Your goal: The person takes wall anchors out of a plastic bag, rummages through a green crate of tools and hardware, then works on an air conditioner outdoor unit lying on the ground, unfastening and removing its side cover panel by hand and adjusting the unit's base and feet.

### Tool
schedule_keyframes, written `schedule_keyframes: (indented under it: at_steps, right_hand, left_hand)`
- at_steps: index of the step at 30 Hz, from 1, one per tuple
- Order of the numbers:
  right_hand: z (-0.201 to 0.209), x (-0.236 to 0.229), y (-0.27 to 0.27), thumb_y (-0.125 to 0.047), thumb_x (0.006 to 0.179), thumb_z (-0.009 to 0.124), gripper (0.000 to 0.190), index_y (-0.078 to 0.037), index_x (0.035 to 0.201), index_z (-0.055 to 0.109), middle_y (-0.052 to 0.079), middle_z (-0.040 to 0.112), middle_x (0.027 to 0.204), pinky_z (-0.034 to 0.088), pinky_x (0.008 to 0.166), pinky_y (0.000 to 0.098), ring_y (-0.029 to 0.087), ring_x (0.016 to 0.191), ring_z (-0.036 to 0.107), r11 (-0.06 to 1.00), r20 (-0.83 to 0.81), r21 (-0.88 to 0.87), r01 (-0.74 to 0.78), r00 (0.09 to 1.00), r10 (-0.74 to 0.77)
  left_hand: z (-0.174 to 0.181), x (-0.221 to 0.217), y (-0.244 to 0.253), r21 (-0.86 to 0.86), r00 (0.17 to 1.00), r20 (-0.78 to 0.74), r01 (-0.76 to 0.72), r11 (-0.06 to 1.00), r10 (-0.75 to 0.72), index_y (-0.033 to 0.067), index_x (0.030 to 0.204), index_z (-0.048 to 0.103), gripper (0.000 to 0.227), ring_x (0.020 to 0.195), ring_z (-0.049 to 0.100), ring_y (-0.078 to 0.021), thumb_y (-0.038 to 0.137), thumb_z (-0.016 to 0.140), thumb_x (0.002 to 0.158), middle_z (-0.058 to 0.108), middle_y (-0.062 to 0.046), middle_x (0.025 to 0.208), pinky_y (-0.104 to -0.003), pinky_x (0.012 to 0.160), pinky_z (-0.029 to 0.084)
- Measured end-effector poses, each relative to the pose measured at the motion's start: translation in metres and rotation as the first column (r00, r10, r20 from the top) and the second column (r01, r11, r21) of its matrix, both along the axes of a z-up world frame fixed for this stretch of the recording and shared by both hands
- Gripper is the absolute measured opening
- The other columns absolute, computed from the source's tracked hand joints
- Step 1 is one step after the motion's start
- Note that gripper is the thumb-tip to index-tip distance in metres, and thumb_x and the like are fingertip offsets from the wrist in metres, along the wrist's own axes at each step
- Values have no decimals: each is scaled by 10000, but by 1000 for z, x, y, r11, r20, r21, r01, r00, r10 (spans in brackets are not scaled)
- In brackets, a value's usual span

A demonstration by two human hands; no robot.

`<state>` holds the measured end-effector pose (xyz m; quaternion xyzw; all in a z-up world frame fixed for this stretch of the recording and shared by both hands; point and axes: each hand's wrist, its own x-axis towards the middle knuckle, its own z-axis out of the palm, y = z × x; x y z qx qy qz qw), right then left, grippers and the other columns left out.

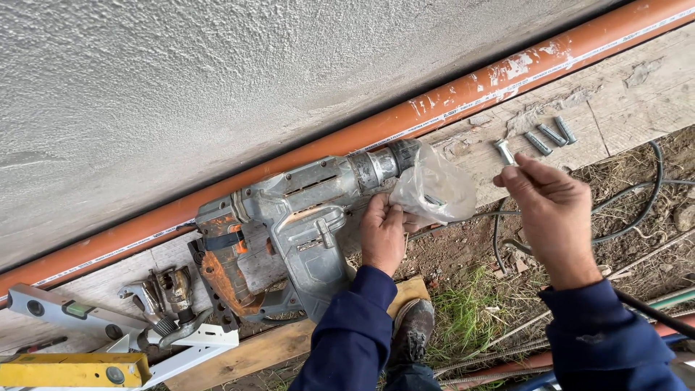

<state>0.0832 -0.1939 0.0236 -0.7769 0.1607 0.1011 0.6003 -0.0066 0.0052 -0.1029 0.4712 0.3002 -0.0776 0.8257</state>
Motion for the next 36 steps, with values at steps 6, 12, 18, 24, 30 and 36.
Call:
schedule_keyframes:
  at_steps: [6,12,18,24,30,36]
  right_hand:
    - [-16,44,-92,-136,1079,759,178,5,972,773,160,773,990,539,686,373,268,775,721,478,129,-878,-19,953,275]
    - [-94,65,-165,-164,1018,727,113,-76,1043,794,104,759,997,590,1001,389,277,1151,748,338,210,-941,30,835,509]
    - [-66,63,-131,-166,1037,744,93,-106,1053,814,63,763,1002,587,888,370,243,970,743,401,159,-914,-54,864,478]
    - [-60,54,-135,-91,1060,702,79,-67,1031,771,67,758,1019,588,824,328,197,845,737,471,193,-881,-42,878,439]
    - [32,22,-14,-66,1046,691,59,-27,1010,717,129,753,1113,606,961,378,281,1159,747,636,338,-765,-100,778,530]
    - [-7,-6,44,-54,806,733,247,-9,1046,697,175,753,1123,587,945,426,328,1153,711,567,130,-612,-551,638,759]
  left_hand:
    - [13,3,5,110,999,3,39,993,-40,5,1088,575,133,754,726,-129,28,450,1048,721,-88,968,-253,644,589]
    - [8,1,5,136,997,17,71,988,-74,-4,1079,582,137,771,734,-140,36,453,1058,732,-110,964,-260,664,600]
    - [18,7,7,140,997,-18,82,987,-80,-4,1087,588,143,784,748,-146,44,459,1048,730,-108,977,-266,655,604]
    - [19,4,9,116,996,-37,80,990,-77,-10,1088,597,147,786,749,-148,36,467,1039,737,-111,968,-267,664,612]
    - [20,-4,9,142,997,-12,79,987,-78,-9,1084,630,157,779,724,-116,18,493,1013,746,-81,948,-253,687,596]
    - [28,-15,6,141,992,-37,122,982,-118,-16,1025,711,224,744,621,-105,-38,506,935,730,-75,916,-278,687,516]
